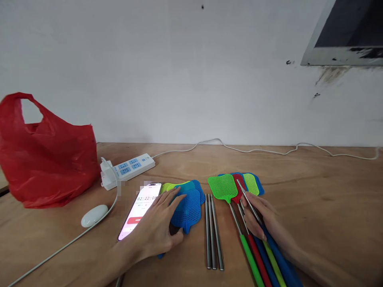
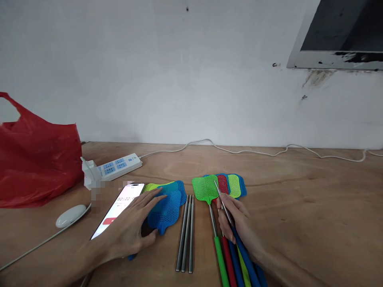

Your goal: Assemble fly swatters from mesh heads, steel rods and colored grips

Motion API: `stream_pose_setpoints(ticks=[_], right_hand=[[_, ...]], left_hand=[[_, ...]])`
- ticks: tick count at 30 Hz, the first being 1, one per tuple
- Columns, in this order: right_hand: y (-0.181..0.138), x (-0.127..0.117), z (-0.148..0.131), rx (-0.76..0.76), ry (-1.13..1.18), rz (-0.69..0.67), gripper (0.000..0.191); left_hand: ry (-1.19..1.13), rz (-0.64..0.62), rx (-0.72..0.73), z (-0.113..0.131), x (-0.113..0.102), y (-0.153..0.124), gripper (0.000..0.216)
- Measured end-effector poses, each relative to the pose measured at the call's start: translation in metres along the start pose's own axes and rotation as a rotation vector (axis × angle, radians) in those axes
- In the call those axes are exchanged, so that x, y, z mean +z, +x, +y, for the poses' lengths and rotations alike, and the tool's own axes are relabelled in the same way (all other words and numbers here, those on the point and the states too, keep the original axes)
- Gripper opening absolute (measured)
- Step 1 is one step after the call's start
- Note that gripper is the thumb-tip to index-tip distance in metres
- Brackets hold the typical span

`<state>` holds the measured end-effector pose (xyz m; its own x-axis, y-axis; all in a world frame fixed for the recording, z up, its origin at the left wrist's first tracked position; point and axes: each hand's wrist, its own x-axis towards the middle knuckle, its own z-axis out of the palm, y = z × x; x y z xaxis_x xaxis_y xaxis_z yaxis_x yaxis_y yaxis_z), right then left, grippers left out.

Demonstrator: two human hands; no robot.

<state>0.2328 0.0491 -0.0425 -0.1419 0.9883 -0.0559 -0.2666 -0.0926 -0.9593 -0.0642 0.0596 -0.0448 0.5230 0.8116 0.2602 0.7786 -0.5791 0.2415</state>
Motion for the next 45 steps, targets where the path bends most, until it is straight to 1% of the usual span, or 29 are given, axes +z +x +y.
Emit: stream_pose_setpoints(ticks=[3, 5, 9, 13, 19, 24, 27, 30, 32, 34, 36, 40, 42, 45], right_hand=[[0.0, 0.001, 0.001, 0.025, -0.012, -0.022, 0.046], [0.0, 0.002, 0.0, 0.03, -0.025, -0.02, 0.047], [-0.001, 0.003, -0.002, 0.047, -0.041, -0.027, 0.049], [-0.001, 0.003, -0.001, 0.058, -0.043, -0.06, 0.049], [-0.001, 0.003, 0.0, 0.047, -0.065, -0.054, 0.047], [-0.001, 0.001, 0.004, 0.019, -0.069, -0.057, 0.046], [-0.001, 0.0, 0.007, 0.012, -0.057, -0.076, 0.044], [-0.002, -0.001, 0.006, 0.024, -0.05, -0.084, 0.043], [-0.004, 0.0, 0.003, 0.031, -0.082, -0.095, 0.042], [-0.006, 0.001, -0.001, 0.049, -0.143, -0.136, 0.039], [-0.007, 0.001, -0.004, 0.092, -0.217, -0.21, 0.036], [-0.01, 0.001, -0.004, 0.147, -0.348, -0.391, 0.046], [-0.011, 0.001, -0.002, 0.144, -0.406, -0.418, 0.044], [-0.015, 0.002, 0.001, 0.148, -0.467, -0.407, 0.036]], left_hand=[[0.003, -0.077, -0.016, 0.002, -0.002, 0.0, 0.083], [-0.001, -0.089, -0.017, 0.004, -0.004, 0.001, 0.08], [-0.025, -0.048, -0.01, 0.001, -0.004, 0.003, 0.073], [-0.044, -0.019, 0.01, -0.008, 0.002, 0.003, 0.074], [-0.08, -0.013, -0.007, -0.015, 0.007, 0.003, 0.075], [-0.145, 0.019, -0.007, -0.017, 0.003, 0.006, 0.077], [-0.188, 0.01, -0.017, -0.017, -0.001, 0.008, 0.082], [-0.234, 0.005, -0.049, -0.013, -0.004, 0.009, 0.086], [-0.257, 0.036, -0.069, -0.007, -0.007, 0.009, 0.086], [-0.274, 0.08, -0.069, -0.001, -0.011, 0.01, 0.083], [-0.287, 0.121, -0.063, 0.003, -0.013, 0.009, 0.081], [-0.294, 0.143, -0.08, 0.006, -0.013, 0.007, 0.078], [-0.297, 0.137, -0.094, 0.006, -0.011, 0.006, 0.078], [-0.32, 0.135, -0.11, 0.008, -0.01, 0.006, 0.078]])
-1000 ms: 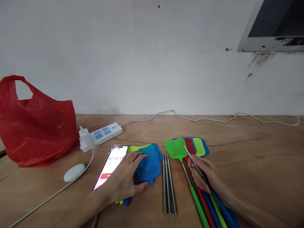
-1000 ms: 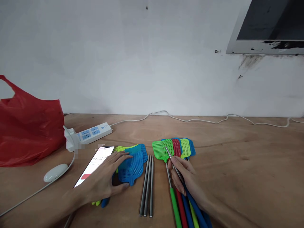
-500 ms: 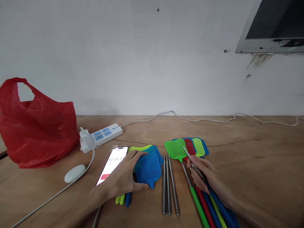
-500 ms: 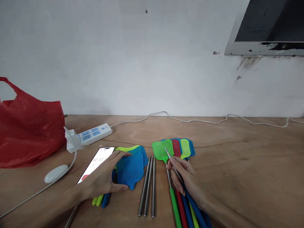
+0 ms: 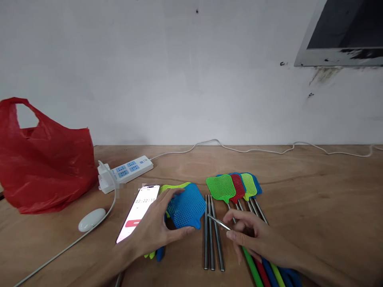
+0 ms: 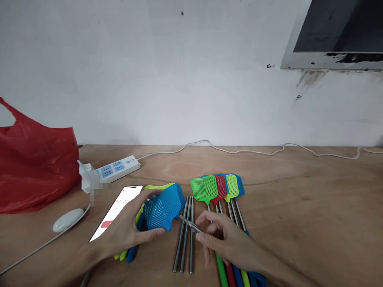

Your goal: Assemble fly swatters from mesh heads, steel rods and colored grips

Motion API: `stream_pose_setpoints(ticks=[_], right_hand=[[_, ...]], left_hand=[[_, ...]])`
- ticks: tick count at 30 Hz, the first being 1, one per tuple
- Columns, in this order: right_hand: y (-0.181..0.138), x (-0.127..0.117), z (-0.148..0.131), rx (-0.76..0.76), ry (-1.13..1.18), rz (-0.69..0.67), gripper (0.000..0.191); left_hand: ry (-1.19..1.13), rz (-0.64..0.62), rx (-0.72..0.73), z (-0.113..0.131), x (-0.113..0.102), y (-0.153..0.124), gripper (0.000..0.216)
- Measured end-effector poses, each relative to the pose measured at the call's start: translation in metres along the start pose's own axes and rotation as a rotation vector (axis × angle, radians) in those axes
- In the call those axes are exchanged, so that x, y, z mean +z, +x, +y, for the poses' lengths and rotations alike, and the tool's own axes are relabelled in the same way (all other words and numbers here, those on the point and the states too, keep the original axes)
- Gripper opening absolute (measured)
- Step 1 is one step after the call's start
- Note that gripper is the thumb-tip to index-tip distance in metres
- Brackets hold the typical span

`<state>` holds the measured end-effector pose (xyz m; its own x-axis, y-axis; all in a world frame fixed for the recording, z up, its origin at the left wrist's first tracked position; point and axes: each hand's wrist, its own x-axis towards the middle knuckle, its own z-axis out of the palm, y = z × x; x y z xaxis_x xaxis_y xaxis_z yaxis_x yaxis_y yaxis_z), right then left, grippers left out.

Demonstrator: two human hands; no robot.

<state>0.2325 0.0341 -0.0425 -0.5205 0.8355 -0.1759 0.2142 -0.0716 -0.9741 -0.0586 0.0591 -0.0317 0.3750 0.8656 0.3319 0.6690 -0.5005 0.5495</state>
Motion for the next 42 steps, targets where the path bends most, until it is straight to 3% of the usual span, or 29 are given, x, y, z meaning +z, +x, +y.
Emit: stream_pose_setpoints(ticks=[7, 21, 28, 35, 42], right_hand=[[-0.003, 0.007, 0.003, -0.144, -0.099, 0.02, 0.024], [-0.004, 0.007, 0.004, -0.132, -0.108, 0.062, 0.028], [-0.005, 0.008, 0.005, -0.163, -0.205, 0.162, 0.026], [0.001, 0.005, 0.01, -0.187, -0.15, 0.189, 0.031], [0.002, 0.006, 0.006, -0.138, -0.088, 0.157, 0.036]], left_hand=[[-0.044, -0.012, -0.009, 0.008, 0.0, 0.0, 0.08], [-0.07, -0.019, -0.065, 0.01, 0.004, -0.002, 0.077], [-0.117, 0.044, -0.04, 0.012, 0.005, -0.002, 0.083], [-0.381, 0.179, -0.196, 0.009, 0.002, 0.002, 0.045], [-0.538, 0.074, -0.28, 0.016, -0.002, 0.002, 0.05]])
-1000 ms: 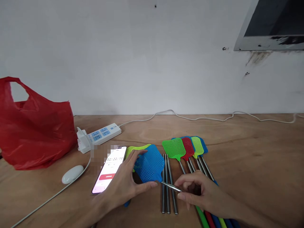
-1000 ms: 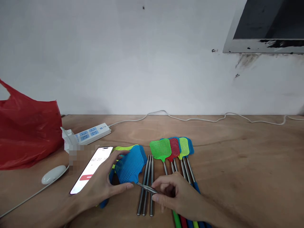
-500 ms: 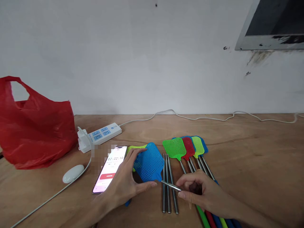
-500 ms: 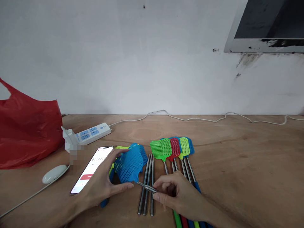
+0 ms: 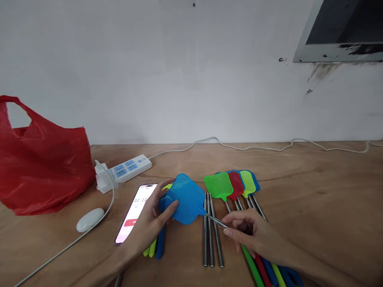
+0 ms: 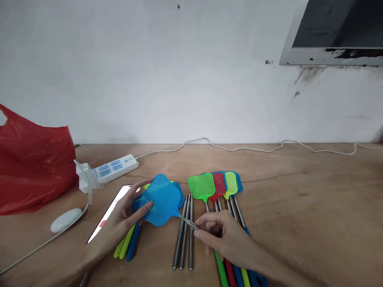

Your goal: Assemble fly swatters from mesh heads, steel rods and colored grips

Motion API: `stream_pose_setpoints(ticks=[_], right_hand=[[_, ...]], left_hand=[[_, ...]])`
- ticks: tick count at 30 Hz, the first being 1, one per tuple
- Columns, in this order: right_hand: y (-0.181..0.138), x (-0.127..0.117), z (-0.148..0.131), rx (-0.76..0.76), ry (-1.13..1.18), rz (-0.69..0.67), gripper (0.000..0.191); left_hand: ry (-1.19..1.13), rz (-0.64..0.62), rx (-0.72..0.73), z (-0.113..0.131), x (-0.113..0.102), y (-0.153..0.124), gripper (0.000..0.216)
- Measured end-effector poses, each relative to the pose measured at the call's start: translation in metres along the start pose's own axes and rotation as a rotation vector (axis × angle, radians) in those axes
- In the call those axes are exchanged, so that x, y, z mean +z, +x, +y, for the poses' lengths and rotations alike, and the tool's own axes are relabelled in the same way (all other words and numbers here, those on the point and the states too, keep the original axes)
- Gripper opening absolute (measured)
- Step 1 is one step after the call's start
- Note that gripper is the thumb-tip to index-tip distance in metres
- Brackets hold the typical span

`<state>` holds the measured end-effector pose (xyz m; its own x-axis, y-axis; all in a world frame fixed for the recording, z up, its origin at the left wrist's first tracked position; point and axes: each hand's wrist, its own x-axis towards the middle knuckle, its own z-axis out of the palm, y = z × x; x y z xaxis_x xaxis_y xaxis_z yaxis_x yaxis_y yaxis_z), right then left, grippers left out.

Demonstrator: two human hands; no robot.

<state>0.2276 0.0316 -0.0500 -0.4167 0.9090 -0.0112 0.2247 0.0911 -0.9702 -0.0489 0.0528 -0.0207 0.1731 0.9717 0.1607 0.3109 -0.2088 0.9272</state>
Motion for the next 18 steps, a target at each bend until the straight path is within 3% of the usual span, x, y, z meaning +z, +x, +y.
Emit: stream_pose_setpoints(ticks=[5, 18], right_hand=[[-0.0028, 0.0034, -0.0018, 0.016, 0.038, 0.041, 0.041], [-0.0054, 0.0049, -0.0065, 0.15, 0.088, -0.056, 0.055]], left_hand=[[-0.056, -0.036, 0.01, 0.0021, 0.0002, -0.003, 0.053], [-0.125, -0.043, 0.007, -0.0058, 0.0084, -0.0097, 0.051]])
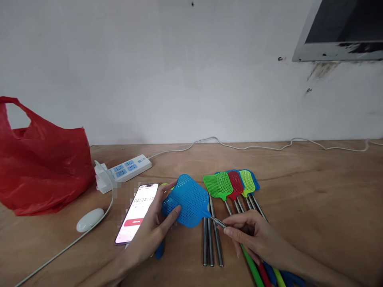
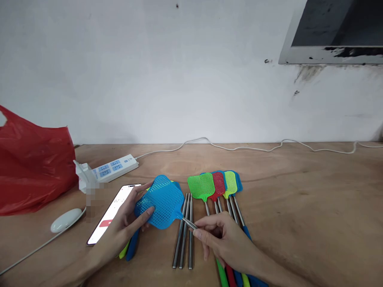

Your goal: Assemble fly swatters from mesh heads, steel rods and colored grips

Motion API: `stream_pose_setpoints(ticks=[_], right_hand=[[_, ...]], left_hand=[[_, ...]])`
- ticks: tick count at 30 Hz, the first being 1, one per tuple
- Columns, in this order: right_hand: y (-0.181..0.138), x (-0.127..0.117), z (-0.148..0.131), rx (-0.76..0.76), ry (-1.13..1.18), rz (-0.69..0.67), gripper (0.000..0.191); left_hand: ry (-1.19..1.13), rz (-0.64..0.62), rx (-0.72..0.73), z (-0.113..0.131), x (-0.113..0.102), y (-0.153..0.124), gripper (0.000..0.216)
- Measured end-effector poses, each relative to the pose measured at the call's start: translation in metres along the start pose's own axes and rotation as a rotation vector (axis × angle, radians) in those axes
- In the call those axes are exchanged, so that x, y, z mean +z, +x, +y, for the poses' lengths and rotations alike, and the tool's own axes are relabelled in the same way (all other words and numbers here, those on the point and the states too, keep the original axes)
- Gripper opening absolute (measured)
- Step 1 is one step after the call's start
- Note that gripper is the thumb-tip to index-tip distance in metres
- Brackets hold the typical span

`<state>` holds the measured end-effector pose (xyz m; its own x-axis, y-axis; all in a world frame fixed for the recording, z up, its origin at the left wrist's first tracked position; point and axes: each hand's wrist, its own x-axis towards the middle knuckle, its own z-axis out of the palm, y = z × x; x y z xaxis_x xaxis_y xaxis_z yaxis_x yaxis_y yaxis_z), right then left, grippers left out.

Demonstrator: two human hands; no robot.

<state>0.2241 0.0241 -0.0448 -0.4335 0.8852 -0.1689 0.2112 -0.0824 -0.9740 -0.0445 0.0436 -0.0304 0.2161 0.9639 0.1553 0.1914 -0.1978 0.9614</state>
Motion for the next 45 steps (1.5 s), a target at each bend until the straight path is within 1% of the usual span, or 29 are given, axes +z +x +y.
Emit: stream_pose_setpoints(ticks=[4, 8, 11, 13, 15, 17, 19, 23, 25, 27, 29, 32, 35, 37, 39, 42, 45], right_hand=[[0.001, 0.0, 0.001, 0.014, 0.02, -0.003, 0.055], [0.001, 0.002, 0.001, -0.005, 0.05, 0.017, 0.048], [-0.002, 0.004, -0.001, -0.072, 0.089, 0.057, 0.045], [-0.003, 0.006, -0.003, -0.13, 0.11, 0.131, 0.04], [-0.002, 0.005, -0.003, -0.161, 0.11, 0.211, 0.037], [0.001, 0.002, -0.001, -0.183, 0.088, 0.257, 0.037], [0.005, -0.002, 0.003, -0.223, 0.046, 0.29, 0.036], [0.011, -0.012, 0.01, -0.3, -0.141, 0.38, 0.029], [0.013, -0.015, 0.012, -0.325, -0.281, 0.438, 0.027], [0.015, -0.017, 0.013, -0.36, -0.426, 0.483, 0.022], [0.016, -0.018, 0.013, -0.415, -0.565, 0.492, 0.018], [0.016, -0.016, 0.012, -0.497, -0.739, 0.467, 0.015], [0.014, -0.013, 0.011, -0.527, -0.879, 0.456, 0.014], [0.012, -0.013, 0.011, -0.534, -0.955, 0.46, 0.013], [0.012, -0.013, 0.012, -0.538, -1.023, 0.485, 0.013], [0.012, -0.015, 0.013, -0.525, -1.113, 0.513, 0.014], [0.013, -0.017, 0.015, -0.519, -1.157, 0.513, 0.014]], left_hand=[[0.003, -0.002, -0.007, -0.003, -0.001, 0.0, 0.054], [0.042, 0.0, 0.035, 0.0, -0.002, 0.002, 0.053], [0.066, 0.125, 0.087, 0.003, -0.002, 0.005, 0.048], [0.06, 0.211, 0.11, 0.003, -0.002, 0.007, 0.047], [0.084, 0.244, 0.112, 0.001, -0.003, 0.009, 0.045], [0.143, 0.221, 0.109, -0.002, -0.006, 0.01, 0.038], [0.218, 0.166, 0.121, -0.005, -0.008, 0.01, 0.028], [0.449, 0.025, 0.235, -0.006, -0.006, 0.007, 0.013], [0.565, -0.049, 0.314, -0.004, -0.004, 0.005, 0.013], [0.651, -0.093, 0.365, -0.002, -0.003, 0.004, 0.015], [0.709, -0.115, 0.372, -0.001, -0.002, 0.004, 0.016], [0.755, -0.124, 0.355, -0.001, -0.003, 0.004, 0.016], [0.781, -0.119, 0.352, -0.002, -0.004, 0.004, 0.016], [0.812, -0.093, 0.359, -0.003, -0.006, 0.005, 0.015], [0.857, -0.02, 0.363, -0.004, -0.009, 0.006, 0.016], [0.955, 0.105, 0.34, -0.004, -0.018, 0.01, 0.023], [1.1, 0.15, 0.295, -0.003, -0.027, 0.014, 0.025]])
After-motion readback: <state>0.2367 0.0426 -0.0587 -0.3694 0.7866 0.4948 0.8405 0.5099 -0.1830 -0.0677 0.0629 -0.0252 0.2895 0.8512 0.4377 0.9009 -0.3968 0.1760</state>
